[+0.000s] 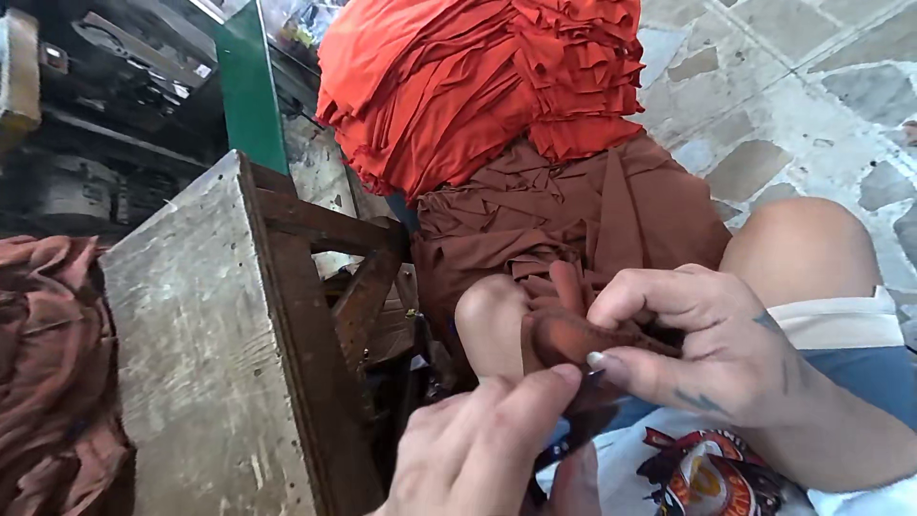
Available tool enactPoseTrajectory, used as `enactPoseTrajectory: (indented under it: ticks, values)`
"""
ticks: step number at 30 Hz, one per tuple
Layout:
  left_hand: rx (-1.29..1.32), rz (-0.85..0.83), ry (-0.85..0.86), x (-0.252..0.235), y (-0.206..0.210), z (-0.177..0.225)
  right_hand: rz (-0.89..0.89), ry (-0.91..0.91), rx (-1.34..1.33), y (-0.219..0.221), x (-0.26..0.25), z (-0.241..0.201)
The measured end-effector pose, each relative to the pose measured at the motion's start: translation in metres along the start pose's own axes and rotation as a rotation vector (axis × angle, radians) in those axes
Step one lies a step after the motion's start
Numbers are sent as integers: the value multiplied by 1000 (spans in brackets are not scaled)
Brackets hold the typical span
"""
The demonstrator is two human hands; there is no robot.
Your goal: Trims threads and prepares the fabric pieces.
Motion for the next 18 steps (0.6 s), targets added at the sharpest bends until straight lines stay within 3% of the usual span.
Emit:
enactPoseTrajectory:
  ticks: [5, 18]
  values:
    - [-164, 79, 76, -2, 12, -2, 9, -32, -11, 4, 2, 0]
    - [-201, 34, 62, -4, 5, 2, 38, -86, 25, 7, 3, 3]
Point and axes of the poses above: each hand's wrist, its own x-axis away from the middle knuckle, its own y-axis out of the palm, z = x × y, the point moved 2 cm from there along -x, towards the middle knuckle, and after that the axes turned 12 degrees about -x, right-handed, at the moved point
